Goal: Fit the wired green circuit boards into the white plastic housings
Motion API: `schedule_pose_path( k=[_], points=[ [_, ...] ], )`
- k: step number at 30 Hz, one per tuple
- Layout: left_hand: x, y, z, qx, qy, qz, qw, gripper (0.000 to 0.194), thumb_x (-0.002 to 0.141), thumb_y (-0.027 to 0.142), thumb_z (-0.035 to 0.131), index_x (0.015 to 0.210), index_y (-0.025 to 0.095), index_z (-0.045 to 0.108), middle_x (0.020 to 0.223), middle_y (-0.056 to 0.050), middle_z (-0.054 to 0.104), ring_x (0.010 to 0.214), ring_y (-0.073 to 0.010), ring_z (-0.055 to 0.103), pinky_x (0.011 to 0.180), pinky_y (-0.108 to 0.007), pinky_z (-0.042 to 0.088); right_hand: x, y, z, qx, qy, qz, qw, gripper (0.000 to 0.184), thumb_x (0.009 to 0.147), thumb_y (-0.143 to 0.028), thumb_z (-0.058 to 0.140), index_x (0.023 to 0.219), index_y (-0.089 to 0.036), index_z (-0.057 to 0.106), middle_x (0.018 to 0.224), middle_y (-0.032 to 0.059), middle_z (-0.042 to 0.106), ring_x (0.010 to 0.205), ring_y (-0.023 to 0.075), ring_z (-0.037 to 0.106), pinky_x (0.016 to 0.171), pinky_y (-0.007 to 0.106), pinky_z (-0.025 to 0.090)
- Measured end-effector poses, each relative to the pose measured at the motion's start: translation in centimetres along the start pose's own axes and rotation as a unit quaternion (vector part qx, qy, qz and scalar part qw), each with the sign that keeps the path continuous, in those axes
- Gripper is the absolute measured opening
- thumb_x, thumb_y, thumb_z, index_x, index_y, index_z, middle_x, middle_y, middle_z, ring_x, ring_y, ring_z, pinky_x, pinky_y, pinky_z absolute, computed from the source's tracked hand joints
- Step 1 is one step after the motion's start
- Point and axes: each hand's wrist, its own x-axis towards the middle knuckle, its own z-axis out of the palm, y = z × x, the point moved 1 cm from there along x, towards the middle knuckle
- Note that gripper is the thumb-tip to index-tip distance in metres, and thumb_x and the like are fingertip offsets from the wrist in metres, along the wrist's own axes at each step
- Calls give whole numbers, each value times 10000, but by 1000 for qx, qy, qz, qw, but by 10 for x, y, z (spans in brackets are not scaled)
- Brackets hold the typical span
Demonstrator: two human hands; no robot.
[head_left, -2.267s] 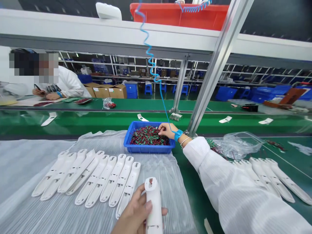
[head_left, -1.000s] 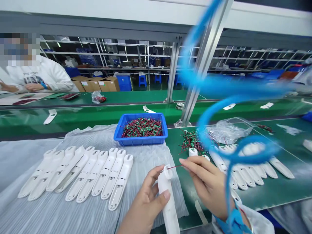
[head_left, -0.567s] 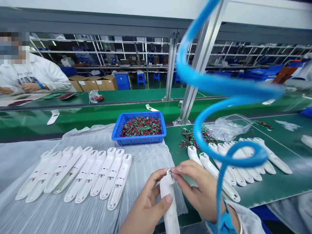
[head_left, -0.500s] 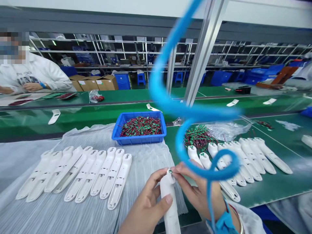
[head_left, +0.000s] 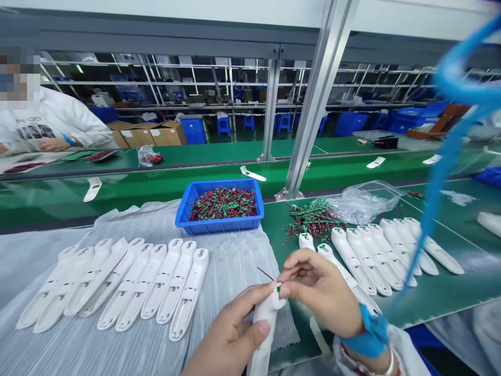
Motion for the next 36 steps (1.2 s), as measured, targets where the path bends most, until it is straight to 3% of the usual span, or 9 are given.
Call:
schedule_pose_path(
  k=[3,6,10,14,22,27,31,36],
  points=[
    [0,1,-1,16,-4,-29,999,339,810,311,586,1141,387,587,1315,38,547,1246,-208,436,1063,-362,300,4,6,-1,86,-14,71,994,293,563,-166,792,655,-176,515,651,-11,661,570,98,614,542,198,519],
    [1,-1,1,0,13,-39,999,356,814,295,584,1158,388,572,1305,37,558,1238,-207,452,1058,-369,317,9,9,-1,75,-9,80,994,335,533,-166,796,507,-160,462,625,5,656,564,100,608,547,208,511],
    [5,-3,4,-78,0,-25,997,392,800,311,601,1183,381,554,1290,8,573,1188,-242,507,1040,-433,343,12,11,-2,59,-4,119,991,287,557,-150,775,526,-158,490,659,9,674,618,105,622,591,211,509],
    [6,-2,4,-102,-2,-23,994,378,775,308,635,1144,372,589,1271,9,589,1212,-240,486,1070,-433,301,12,14,-3,109,-32,151,982,308,532,-137,791,534,-151,484,660,10,674,598,93,615,575,201,501],
    [0,2,2,-18,43,-48,998,358,778,267,626,1117,375,587,1277,37,562,1219,-191,481,1064,-358,330,12,26,-2,168,-75,137,973,329,561,-118,789,595,-147,463,693,6,652,612,81,601,585,204,481],
    [0,8,0,90,44,10,995,332,811,262,578,1099,427,585,1242,73,598,1182,-166,518,1041,-310,361,11,20,-2,142,-97,103,980,336,605,-155,781,711,-165,463,773,-16,603,709,69,549,670,214,440],
    [-3,18,-3,168,9,52,984,353,832,254,546,1134,434,565,1235,66,607,1138,-162,555,1008,-284,394,5,11,5,175,-151,62,971,276,710,-196,715,811,-179,459,843,19,622,843,115,573,813,308,431],
    [-6,17,-2,154,11,58,986,353,833,263,539,1154,407,569,1256,50,594,1188,-193,513,1029,-330,372,-4,6,15,225,-59,-10,973,345,718,-101,697,807,-215,384,813,7,673,860,129,606,764,301,466]
  ],
)
